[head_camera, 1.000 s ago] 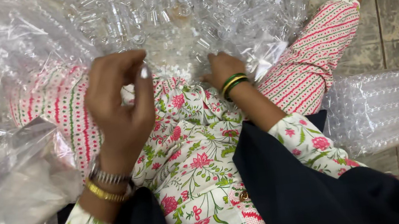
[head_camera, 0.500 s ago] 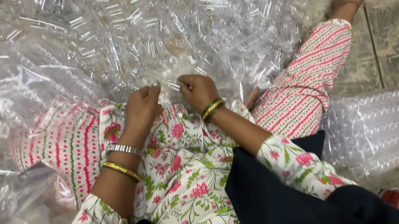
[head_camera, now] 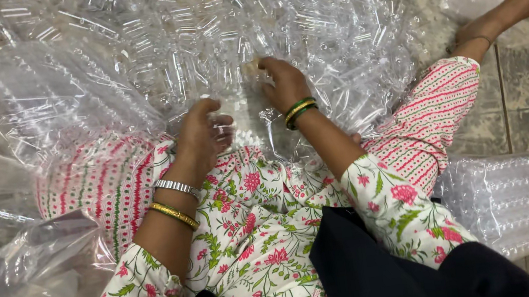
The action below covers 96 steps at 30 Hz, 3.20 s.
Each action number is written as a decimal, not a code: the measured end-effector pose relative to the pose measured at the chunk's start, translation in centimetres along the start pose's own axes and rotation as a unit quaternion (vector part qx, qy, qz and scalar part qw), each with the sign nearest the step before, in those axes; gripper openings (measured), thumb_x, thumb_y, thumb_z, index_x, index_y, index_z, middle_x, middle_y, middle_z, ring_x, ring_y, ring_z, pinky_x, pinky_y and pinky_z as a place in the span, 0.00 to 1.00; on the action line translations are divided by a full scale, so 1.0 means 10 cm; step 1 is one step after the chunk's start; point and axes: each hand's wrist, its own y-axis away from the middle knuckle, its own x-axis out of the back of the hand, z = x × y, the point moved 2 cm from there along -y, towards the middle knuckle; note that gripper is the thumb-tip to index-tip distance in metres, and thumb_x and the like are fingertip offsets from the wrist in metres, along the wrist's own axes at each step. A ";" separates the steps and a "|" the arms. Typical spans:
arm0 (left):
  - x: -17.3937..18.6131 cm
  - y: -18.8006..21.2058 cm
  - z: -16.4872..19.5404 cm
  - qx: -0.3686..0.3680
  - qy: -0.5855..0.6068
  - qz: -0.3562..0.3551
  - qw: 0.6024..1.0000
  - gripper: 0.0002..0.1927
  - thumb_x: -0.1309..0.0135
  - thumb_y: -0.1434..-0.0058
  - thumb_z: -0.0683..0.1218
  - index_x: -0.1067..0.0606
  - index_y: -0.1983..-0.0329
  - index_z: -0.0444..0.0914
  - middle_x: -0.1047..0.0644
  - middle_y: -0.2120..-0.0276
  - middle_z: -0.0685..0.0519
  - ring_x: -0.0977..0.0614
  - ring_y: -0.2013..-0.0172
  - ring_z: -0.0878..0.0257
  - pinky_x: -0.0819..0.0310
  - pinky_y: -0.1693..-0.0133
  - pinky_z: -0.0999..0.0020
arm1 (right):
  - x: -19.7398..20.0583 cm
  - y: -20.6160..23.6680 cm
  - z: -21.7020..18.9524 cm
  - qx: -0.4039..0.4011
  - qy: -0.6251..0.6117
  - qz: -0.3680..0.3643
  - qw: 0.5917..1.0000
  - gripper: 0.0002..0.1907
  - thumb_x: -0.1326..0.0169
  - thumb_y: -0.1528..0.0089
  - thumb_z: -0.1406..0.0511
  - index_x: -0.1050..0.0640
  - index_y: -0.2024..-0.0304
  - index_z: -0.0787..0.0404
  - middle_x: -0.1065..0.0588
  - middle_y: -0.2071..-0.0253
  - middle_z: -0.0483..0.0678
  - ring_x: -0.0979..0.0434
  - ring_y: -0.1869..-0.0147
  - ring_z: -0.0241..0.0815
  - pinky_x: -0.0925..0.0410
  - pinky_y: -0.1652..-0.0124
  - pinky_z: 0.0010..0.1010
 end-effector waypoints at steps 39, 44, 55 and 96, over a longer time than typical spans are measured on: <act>-0.22 0.46 0.19 -0.460 -0.373 -0.063 0.803 0.28 0.50 0.26 0.59 0.33 0.33 0.34 0.20 0.59 0.45 0.19 0.68 0.69 0.25 0.66 0.69 | 0.53 0.14 -1.24 -0.121 -0.427 -0.058 0.894 0.08 0.43 0.36 0.73 0.18 0.54 0.68 0.18 0.61 0.47 0.17 0.60 0.33 0.21 0.59 0.26; -0.27 0.49 0.15 -0.484 -0.465 -0.008 0.742 0.26 0.41 0.33 0.52 0.31 0.39 0.33 0.22 0.62 0.41 0.21 0.73 0.56 0.26 0.69 0.60 | 0.51 0.24 -1.12 -0.240 -0.494 -0.030 0.835 0.10 0.41 0.39 0.73 0.20 0.55 0.67 0.19 0.65 0.48 0.18 0.65 0.35 0.21 0.63 0.29; -0.26 0.34 -0.03 -0.485 -0.491 -0.075 0.720 0.36 0.38 0.37 0.49 0.40 0.32 0.31 0.26 0.50 0.38 0.19 0.55 0.45 0.23 0.56 0.55 | 0.26 0.30 -0.87 -0.215 -0.510 0.072 0.830 0.01 0.43 0.43 0.74 0.21 0.71 0.68 0.24 0.75 0.46 0.26 0.75 0.36 0.32 0.71 0.26; -0.16 0.05 0.29 -0.264 -0.275 0.010 0.924 0.35 0.51 0.33 0.67 0.34 0.31 0.42 0.29 0.78 0.51 0.29 0.83 0.70 0.37 0.82 0.71 | 0.11 -0.39 -0.87 -0.156 -0.433 -0.102 0.882 0.18 0.42 0.34 0.55 0.15 0.54 0.62 0.19 0.68 0.44 0.19 0.65 0.31 0.23 0.65 0.24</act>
